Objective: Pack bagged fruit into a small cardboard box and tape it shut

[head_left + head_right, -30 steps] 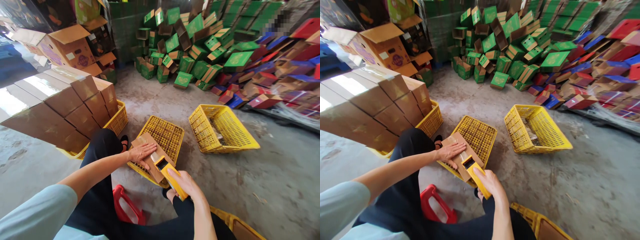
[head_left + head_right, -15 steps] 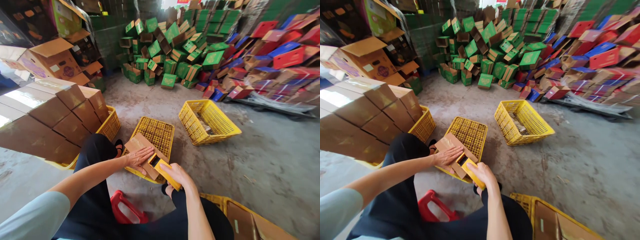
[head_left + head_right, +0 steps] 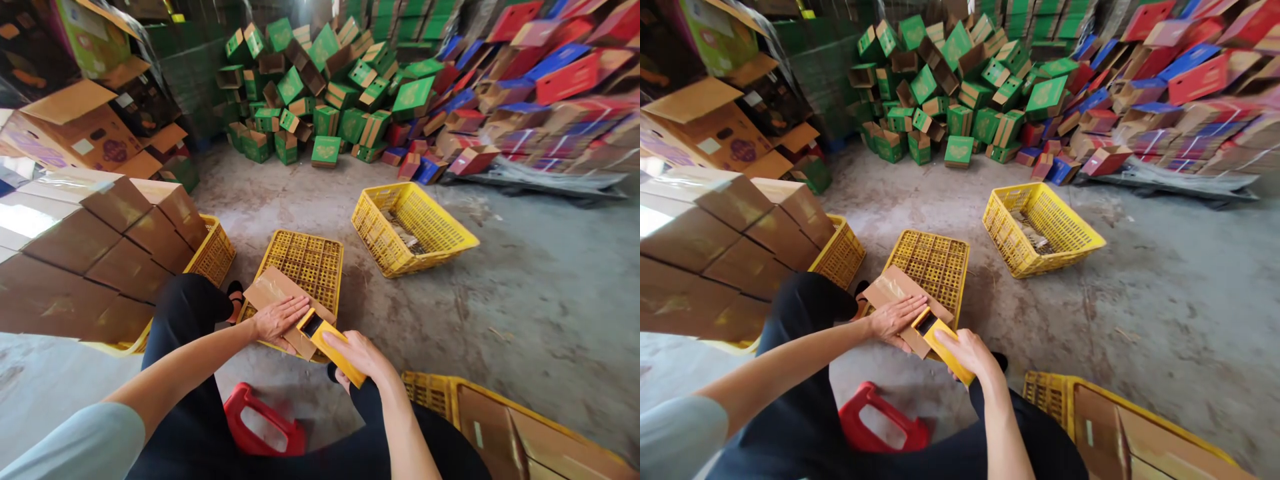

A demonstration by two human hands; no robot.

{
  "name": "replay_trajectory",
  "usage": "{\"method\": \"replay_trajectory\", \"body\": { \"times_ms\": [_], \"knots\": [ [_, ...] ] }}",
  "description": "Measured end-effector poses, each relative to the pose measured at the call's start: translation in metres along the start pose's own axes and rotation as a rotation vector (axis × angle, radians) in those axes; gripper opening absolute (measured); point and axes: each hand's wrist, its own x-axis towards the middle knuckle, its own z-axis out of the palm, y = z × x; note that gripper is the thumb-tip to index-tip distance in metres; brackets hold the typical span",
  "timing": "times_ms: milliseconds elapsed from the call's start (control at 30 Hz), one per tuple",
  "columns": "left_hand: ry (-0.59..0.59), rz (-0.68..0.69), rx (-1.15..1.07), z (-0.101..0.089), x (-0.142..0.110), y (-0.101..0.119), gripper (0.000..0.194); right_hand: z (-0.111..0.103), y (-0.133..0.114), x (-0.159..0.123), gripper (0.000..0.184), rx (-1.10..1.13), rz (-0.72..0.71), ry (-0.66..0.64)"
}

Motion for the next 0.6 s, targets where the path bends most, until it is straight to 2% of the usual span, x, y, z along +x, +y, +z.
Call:
{"method": "replay_trajectory", "body": {
  "times_ms": [233,400,600],
  "knots": [
    [-0.005,0.011,-0.025,-0.001,0.003,-0.001,0.12,0.0,0.005,-0.007,0.05,0.002,0.0,0.007],
    [0.028,0.027,-0.022,0.002,0.005,0.003,0.117,0.0,0.002,-0.012,0.043,-0.032,0.031,0.064],
    [0.013,0.042,-0.004,0.001,0.002,0.011,0.116,0.005,0.003,-0.013,0.046,-0.026,0.027,0.058]
  ]
}}
